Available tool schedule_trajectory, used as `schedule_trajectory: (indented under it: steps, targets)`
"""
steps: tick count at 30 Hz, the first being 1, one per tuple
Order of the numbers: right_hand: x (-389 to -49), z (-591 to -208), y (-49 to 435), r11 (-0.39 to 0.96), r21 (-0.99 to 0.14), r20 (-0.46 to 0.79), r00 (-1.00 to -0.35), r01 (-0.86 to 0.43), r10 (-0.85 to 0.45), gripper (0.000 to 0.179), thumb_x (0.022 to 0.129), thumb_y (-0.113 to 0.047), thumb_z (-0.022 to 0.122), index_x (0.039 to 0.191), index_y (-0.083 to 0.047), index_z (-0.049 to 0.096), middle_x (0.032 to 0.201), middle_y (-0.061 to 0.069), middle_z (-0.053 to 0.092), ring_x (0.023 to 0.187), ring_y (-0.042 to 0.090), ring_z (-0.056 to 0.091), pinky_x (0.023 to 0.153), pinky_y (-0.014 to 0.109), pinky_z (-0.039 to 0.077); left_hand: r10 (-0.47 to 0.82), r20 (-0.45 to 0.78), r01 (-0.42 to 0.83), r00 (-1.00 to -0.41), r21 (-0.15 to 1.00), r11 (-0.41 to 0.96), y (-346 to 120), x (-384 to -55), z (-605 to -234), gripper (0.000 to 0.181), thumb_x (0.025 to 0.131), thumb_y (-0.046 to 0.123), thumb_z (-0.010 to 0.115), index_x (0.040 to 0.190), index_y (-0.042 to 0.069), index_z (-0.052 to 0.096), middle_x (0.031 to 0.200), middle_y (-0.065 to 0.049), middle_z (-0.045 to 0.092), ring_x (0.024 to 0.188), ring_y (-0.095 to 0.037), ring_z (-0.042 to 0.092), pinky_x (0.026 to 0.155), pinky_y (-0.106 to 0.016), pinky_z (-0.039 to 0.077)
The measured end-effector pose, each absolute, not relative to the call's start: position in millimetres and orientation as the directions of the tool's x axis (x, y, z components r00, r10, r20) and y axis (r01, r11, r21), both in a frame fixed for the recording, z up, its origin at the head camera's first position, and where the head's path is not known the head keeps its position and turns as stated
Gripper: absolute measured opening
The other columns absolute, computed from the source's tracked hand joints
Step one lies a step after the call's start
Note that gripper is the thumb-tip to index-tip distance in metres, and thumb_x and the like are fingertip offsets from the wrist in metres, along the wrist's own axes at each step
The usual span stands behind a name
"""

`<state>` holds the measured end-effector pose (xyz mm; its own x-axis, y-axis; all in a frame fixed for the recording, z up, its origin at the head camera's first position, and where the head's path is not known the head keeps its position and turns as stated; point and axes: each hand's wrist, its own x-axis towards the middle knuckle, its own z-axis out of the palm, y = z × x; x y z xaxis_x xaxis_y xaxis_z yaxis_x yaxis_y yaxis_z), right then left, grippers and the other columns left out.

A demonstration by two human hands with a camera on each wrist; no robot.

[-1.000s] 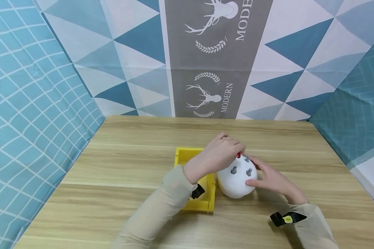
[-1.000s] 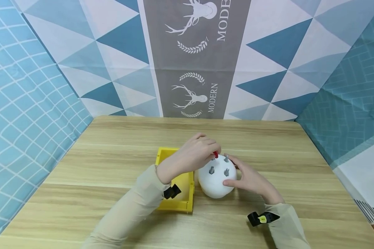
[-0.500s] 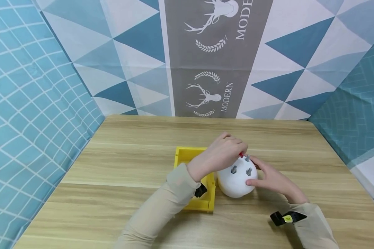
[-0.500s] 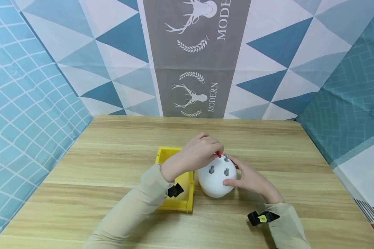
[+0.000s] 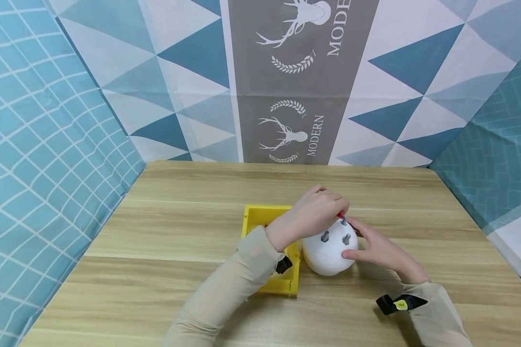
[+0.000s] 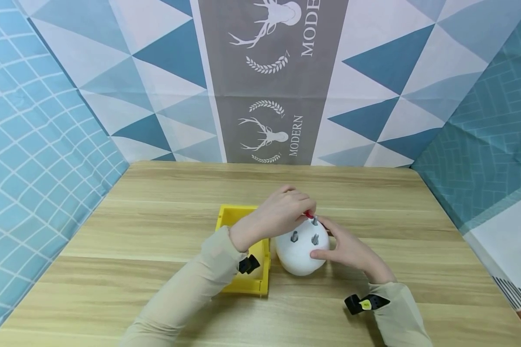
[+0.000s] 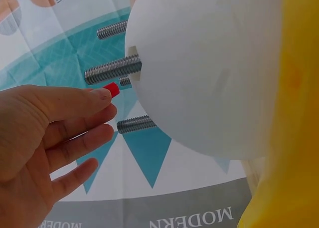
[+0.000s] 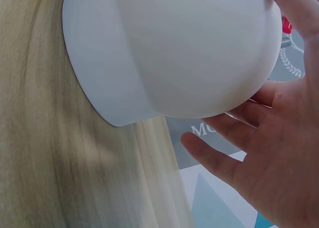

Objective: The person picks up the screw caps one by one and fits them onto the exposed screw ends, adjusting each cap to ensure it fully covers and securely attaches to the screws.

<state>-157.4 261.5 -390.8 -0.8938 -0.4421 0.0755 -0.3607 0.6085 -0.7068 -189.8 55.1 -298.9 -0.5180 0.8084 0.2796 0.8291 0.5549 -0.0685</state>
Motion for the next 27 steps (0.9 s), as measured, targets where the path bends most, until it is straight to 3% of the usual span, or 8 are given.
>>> schedule_trajectory:
  steps: [14,27]
  targets:
    - [-157.5,-391.6,262.1,0.613,-0.693,0.083,-0.887,-0.379,-0.454,0.076,0.077,-0.031,0.071,0.14,-0.017,0.031,0.134,0.005,0.044,0.115,0.027,0.048,0.088,0.04,0.044,0.813,0.277,0.834,-0.513,-0.066,0.548,61.7,-190.5,-302.0,0.004,0.09,0.021,0.055,0.088,0.019,0.058,0.084,0.01,0.061,0.08,-0.008,0.055,0.086,-0.027,0.035]
    - [-157.5,-390.3,261.8,0.619,-0.684,0.081,-0.884,-0.386,-0.461,0.077,0.078,-0.031,0.071,0.14,-0.017,0.029,0.136,0.008,0.042,0.116,0.029,0.048,0.089,0.041,0.044,0.803,0.283,0.824,-0.524,-0.069,0.562,66.5,-191.2,-304.1,0.007,0.091,0.019,0.054,0.095,0.019,0.06,0.092,0.009,0.063,0.086,-0.007,0.057,0.091,-0.028,0.035]
